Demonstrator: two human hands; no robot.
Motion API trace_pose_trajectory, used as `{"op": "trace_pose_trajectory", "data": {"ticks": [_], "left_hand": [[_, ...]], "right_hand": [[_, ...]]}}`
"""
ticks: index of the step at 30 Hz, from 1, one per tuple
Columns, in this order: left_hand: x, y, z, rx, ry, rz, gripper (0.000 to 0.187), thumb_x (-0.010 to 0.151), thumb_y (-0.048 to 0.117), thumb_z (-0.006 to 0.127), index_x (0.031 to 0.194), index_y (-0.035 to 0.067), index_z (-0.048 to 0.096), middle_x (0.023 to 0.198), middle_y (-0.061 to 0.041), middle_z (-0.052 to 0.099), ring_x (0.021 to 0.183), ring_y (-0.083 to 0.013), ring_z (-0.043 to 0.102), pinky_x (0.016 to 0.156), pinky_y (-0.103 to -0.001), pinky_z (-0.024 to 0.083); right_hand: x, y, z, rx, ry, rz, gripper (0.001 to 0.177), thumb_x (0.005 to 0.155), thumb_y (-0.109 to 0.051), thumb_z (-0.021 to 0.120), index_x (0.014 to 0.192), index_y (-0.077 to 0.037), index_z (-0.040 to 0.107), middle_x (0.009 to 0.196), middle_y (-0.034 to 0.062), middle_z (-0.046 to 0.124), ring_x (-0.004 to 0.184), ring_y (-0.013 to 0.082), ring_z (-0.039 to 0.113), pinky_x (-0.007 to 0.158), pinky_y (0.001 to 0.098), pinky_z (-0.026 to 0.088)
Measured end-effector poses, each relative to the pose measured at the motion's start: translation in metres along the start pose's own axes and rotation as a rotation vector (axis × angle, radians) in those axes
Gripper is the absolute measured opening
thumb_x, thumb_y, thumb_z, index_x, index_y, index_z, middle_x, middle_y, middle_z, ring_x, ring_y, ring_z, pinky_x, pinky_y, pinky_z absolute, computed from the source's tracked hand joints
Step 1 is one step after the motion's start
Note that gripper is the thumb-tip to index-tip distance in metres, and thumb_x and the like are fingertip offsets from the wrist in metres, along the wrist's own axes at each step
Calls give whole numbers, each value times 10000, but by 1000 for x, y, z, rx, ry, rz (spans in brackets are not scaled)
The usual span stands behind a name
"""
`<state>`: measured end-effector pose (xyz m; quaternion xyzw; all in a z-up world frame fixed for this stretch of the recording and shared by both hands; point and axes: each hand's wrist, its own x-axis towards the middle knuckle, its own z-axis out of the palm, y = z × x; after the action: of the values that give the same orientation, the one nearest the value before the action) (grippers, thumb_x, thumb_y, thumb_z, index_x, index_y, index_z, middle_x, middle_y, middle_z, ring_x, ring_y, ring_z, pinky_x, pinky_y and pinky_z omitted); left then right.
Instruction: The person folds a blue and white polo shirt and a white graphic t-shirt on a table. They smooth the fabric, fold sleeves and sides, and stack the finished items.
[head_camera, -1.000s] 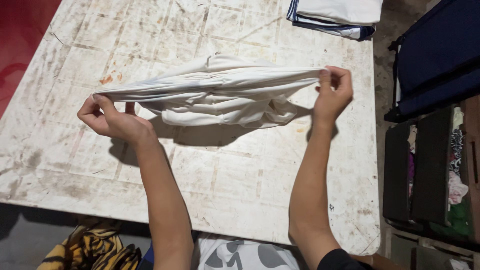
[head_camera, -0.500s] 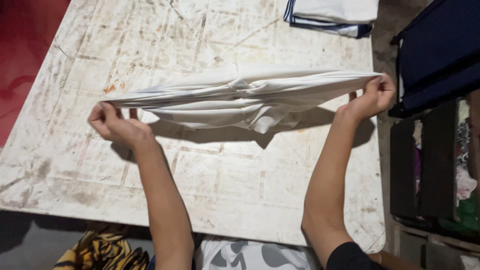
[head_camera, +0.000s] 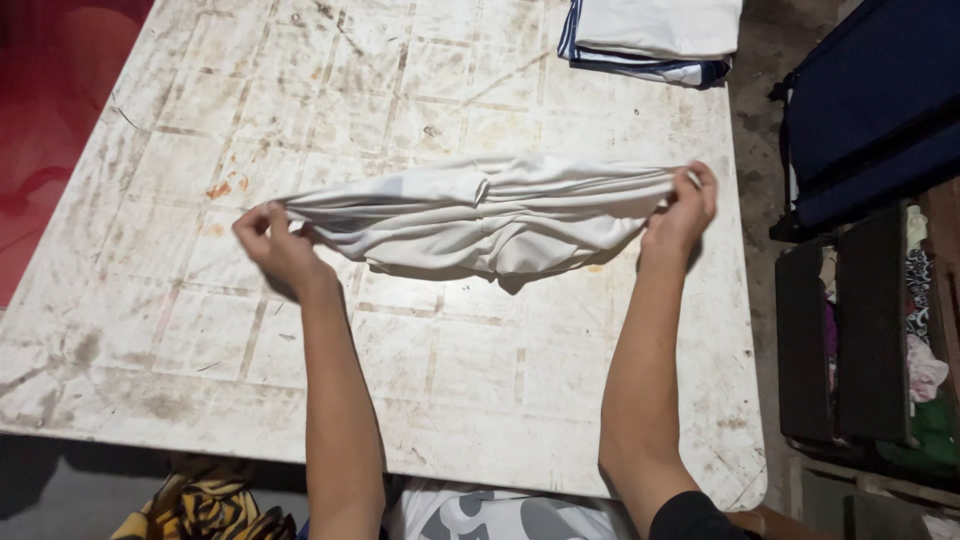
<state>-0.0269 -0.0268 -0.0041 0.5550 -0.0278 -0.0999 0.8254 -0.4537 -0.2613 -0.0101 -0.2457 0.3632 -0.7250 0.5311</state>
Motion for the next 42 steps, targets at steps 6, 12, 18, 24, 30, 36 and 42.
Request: {"op": "trace_pose_trajectory", "data": {"ticks": [6,12,18,24,30,36,42], "left_hand": [[-61,36,21,691,-180,682,436,899,53,657,1308,37,507,1402,-194,455,1288,-319,516,1010,-452,490],[-118,35,96,676,-807,841,437,899,126,696,1326,70,620,1290,-154,651,1258,-357,584,1072,-516,409],[-86,33,95,775,-902,740,126,925,193,718,998,111,780,885,-114,737,824,-310,710,749,-430,548],[-31,52,63,570,-682,527,110,985,137,686,1012,50,748,712,-54,649,644,-104,565,594,-292,454],[12,91,15,329,-551,343,109,1052,116,664,1092,22,703,908,4,658,773,-58,553,643,-242,461],[-16,116,18,-195,-692,43,177,1097,164,596,1146,3,651,977,-22,677,847,-71,613,761,-232,535],[-46,142,-5,-4,-1171,-225,191,1078,152,616,1177,-2,666,895,-15,607,717,-53,516,614,-201,402]], "right_hand": [[-56,-18,38,-964,-123,-434,383,884,56,624,1230,-97,679,1295,59,613,1224,213,564,953,338,447],[-120,10,114,-829,-611,-523,513,875,-97,769,1362,-58,612,1341,102,612,1230,253,553,1020,372,489],[-126,17,108,-949,-703,-435,170,890,-162,804,1019,-56,773,1038,93,722,971,210,665,849,347,564],[-97,6,91,-710,-505,-335,102,950,-139,737,970,-39,731,941,29,704,857,112,654,765,292,566],[-62,-1,61,-630,-414,-393,150,1030,-171,721,1021,-22,704,925,-15,699,874,86,613,828,232,511],[-55,-3,59,-413,-423,-151,163,1032,-222,701,1033,-60,685,910,-40,650,798,55,563,748,210,511],[-72,-39,75,-294,-386,-140,134,1030,-231,655,1002,-101,669,931,-28,659,846,70,613,756,243,570]]}}
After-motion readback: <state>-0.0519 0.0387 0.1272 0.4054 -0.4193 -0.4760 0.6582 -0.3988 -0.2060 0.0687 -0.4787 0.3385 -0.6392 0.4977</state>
